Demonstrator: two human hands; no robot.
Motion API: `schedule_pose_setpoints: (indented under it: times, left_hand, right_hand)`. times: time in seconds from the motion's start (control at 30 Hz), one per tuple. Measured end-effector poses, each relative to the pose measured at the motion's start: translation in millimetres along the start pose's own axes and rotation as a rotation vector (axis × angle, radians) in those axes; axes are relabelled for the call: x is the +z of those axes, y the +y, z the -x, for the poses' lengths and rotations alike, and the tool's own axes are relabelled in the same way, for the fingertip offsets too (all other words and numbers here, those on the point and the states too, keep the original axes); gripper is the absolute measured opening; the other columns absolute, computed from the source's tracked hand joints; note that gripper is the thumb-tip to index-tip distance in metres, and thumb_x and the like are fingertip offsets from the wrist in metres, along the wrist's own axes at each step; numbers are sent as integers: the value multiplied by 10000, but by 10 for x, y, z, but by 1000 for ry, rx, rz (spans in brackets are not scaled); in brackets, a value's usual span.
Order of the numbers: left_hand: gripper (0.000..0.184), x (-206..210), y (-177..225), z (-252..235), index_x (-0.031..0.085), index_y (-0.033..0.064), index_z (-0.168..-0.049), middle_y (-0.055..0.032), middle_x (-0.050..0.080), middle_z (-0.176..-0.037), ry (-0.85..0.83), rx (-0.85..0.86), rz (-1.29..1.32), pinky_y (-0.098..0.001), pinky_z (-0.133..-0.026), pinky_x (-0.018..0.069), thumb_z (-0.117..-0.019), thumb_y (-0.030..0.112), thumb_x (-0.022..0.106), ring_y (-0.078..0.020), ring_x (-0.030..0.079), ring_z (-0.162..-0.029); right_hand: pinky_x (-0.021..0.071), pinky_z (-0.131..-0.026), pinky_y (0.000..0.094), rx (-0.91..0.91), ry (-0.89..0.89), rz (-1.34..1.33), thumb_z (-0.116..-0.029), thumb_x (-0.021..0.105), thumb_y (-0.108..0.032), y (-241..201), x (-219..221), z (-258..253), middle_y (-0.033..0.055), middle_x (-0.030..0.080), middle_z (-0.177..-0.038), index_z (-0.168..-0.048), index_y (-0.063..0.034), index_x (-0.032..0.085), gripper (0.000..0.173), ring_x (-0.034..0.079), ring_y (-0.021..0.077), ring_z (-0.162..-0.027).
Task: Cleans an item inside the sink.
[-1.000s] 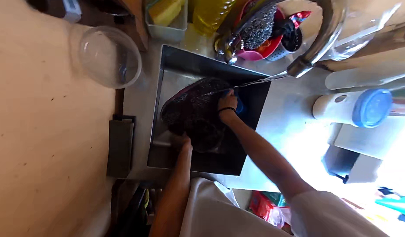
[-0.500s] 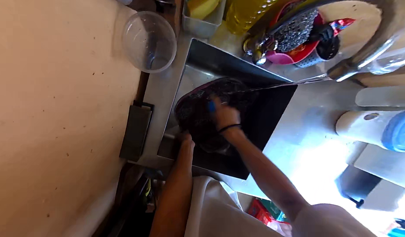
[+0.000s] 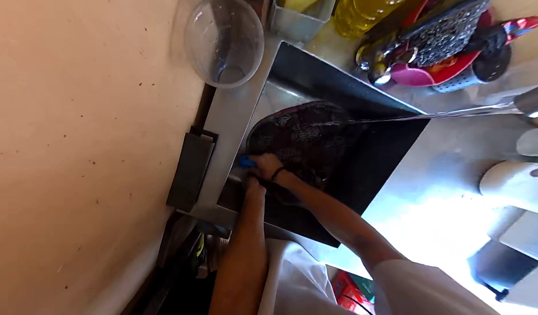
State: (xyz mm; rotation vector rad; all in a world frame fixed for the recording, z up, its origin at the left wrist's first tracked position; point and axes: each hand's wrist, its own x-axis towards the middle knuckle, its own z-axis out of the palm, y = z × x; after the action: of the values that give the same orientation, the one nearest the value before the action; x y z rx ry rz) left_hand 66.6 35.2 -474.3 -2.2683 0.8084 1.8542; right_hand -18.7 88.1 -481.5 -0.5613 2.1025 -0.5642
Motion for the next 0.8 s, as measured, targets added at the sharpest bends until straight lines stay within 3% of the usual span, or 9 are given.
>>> schedule_pose_setpoints:
  times: [0.1, 0.17, 0.27, 0.33, 0.43, 0.53, 0.63, 0.73, 0.8]
  left_hand:
    - [464, 117, 144, 35, 489, -30, -1413, -253, 527, -1415, 42, 67, -133, -557, -1030, 472, -1085, 297, 519, -367, 532, -1275]
    - [411, 94, 153, 49, 555, -9, -1367, -272, 568, -1352, 51, 234, -438, -577, -999, 467, -1085, 287, 518, -394, 553, -1231]
    - [579, 227, 312, -68, 499, -6, -1395, -266, 613, -1286, -123, 544, -754, -553, -971, 524, -914, 208, 742, -385, 616, -1172]
    - [614, 349, 315, -172, 480, 9, -1417, -235, 612, -1304, -276, 496, -649, -515, -983, 522, -920, 239, 757, -336, 610, -1181]
    - [502, 314, 378, -161, 539, 29, -1409, -205, 604, -1367, -315, 259, -389, -551, -1023, 496, -1082, 406, 485, -317, 591, -1245]
    - [521, -145, 415, 310, 504, 44, -1418, -186, 599, -1356, -242, 143, -225, -546, -982, 525, -1110, 439, 362, -301, 607, -1212]
    - [457, -386, 387, 822, 547, -7, -1372, -200, 598, -1340, -218, 304, -359, -482, -1005, 492, -1114, 345, 411, -273, 590, -1203]
    - [425, -437, 295, 942, 509, -28, -1386, -195, 583, -1327, -295, 456, -449, -417, -1019, 490, -1115, 286, 413, -221, 588, -1175]
    - [418, -468, 323, 898, 491, -12, -1402, -184, 591, -1298, -277, 467, -383, -417, -980, 516, -1122, 281, 389, -208, 606, -1135]
  right_hand:
    - [509, -951, 693, 316, 319, -43, -966, 666, -497, 606, -754, -106, 264, 720, -1128, -1311, -87, 668, 536, 681, 482, -1083]
    - [461, -1005, 697, 586, 472, -102, -971, 659, -498, 792, -1019, 116, 287, 676, -1231, -1367, -64, 620, 588, 628, 502, -1177]
    - [552, -898, 658, 491, 553, -165, -977, 691, -418, 473, -659, 382, 258, 704, -1133, -1326, -65, 625, 501, 692, 454, -1037]
    - [586, -809, 625, 305, 495, -207, -930, 752, -421, 374, -226, 281, 195, 742, -994, -1236, -110, 684, 441, 729, 385, -908]
    - [551, -895, 639, 286, 353, -288, -927, 747, -461, 578, -414, 52, 211, 737, -1061, -1256, -89, 690, 499, 712, 403, -1005]
    - [489, -1027, 651, 498, 487, -225, -950, 700, -477, 1193, -913, 352, 253, 708, -1193, -1307, -44, 670, 562, 662, 447, -1154]
    - [474, -1022, 660, 801, 649, -284, -977, 667, -436, 1147, -1207, 465, 268, 673, -1261, -1348, -48, 638, 537, 631, 467, -1199]
    - [556, -874, 659, 492, 558, -268, -937, 746, -337, 371, -677, 441, 265, 712, -1064, -1252, -43, 663, 438, 697, 458, -993]
    - [540, -907, 645, 204, 220, -188, -947, 732, -367, 105, -443, 222, 202, 735, -1075, -1260, -112, 681, 407, 704, 406, -1025]
